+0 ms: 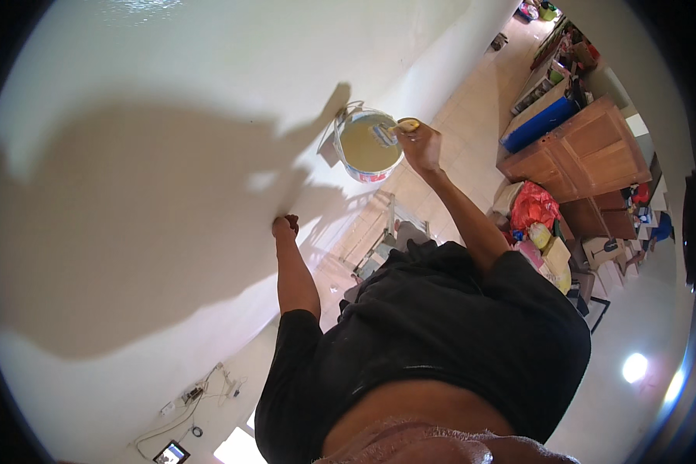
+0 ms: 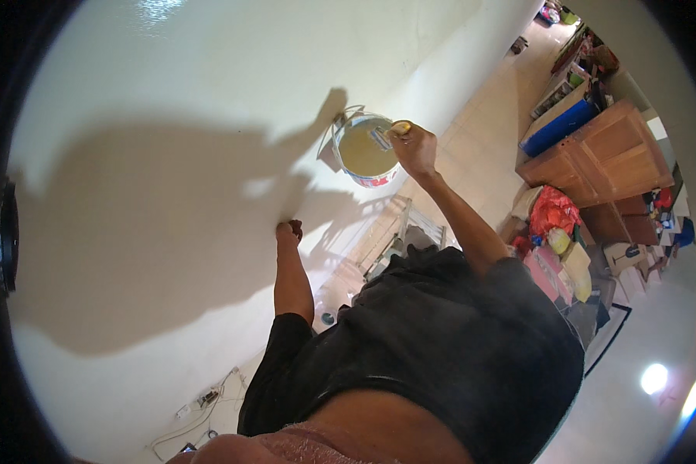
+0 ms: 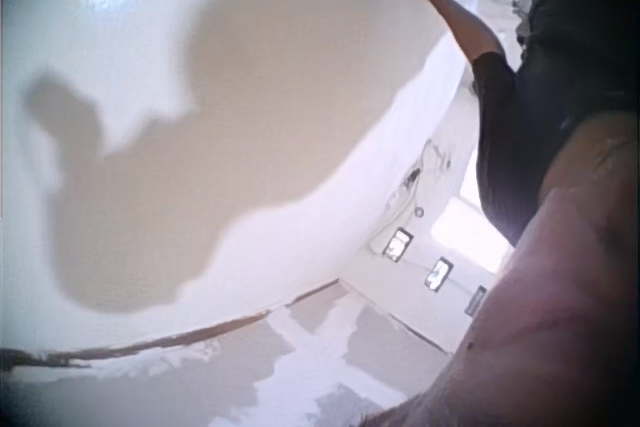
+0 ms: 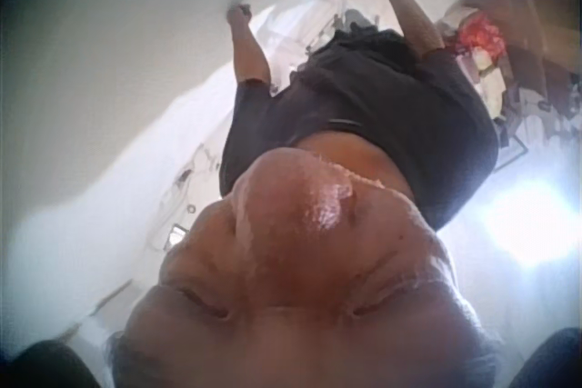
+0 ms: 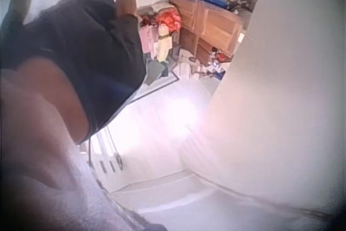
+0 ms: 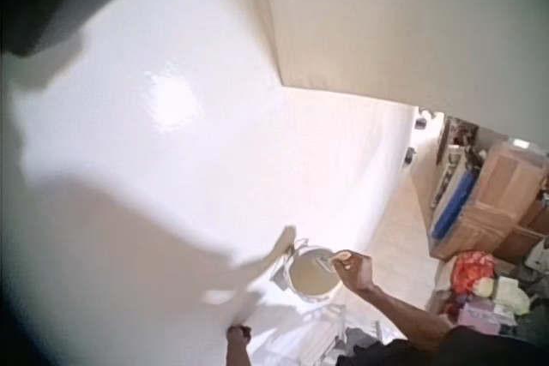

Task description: The person paints a ceiling by dipping a brush into a paint bucket and applying paint in overlapping strokes across the surface.

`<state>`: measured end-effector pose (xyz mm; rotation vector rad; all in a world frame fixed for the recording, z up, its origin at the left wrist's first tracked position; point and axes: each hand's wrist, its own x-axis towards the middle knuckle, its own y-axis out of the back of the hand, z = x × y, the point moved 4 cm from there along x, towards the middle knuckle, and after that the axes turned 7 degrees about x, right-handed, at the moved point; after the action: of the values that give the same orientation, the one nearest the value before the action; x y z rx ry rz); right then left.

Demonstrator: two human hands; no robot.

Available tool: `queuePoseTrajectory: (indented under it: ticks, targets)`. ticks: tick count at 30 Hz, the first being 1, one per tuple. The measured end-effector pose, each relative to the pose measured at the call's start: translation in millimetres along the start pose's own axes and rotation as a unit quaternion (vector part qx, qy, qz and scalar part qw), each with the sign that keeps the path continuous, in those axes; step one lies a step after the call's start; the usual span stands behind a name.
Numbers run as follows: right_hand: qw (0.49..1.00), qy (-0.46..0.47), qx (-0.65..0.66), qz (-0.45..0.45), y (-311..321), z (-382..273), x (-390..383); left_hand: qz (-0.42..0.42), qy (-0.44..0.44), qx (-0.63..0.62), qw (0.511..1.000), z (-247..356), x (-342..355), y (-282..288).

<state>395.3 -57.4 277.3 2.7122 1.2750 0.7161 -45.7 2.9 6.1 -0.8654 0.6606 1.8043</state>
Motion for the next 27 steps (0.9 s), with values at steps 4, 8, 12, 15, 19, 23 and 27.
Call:
queuePoseTrajectory:
  ticks: [4,8,12,15,19,23,27]
  targets:
    - [0.991,-0.032,-0.1,-0.078,-32.9,50.7,-4.5,0.01,0.015,0.003,1.0,7.7,-5.2,-4.5]
    - [0.968,-0.058,-0.174,-0.172,-65.3,66.1,-5.1,0.031,0.015,0.021,0.999,11.5,-17.0,-11.3]
    - [0.953,-0.063,-0.202,-0.215,-77.2,70.6,-6.5,0.033,0.02,0.022,0.999,11.8,-19.5,-9.3]
    - [0.954,-0.054,-0.204,-0.214,-77.3,76.5,-6.8,0.032,0.027,0.006,0.999,13.4,-19.0,-11.7]
    - [0.944,-0.09,-0.216,-0.232,-73.6,61.6,-3.1,-0.003,0.005,0.04,0.999,8.6,-12.1,-5.9]
    - [0.965,0.0,-0.187,-0.186,-65.0,53.8,2.6,-0.003,0.018,0.001,1.0,4.9,-2.6,-6.5]
    - [0.954,0.161,-0.195,-0.158,-62.8,53.8,6.6,-0.019,-0.001,-0.046,0.999,-2.4,12.4,-2.9]
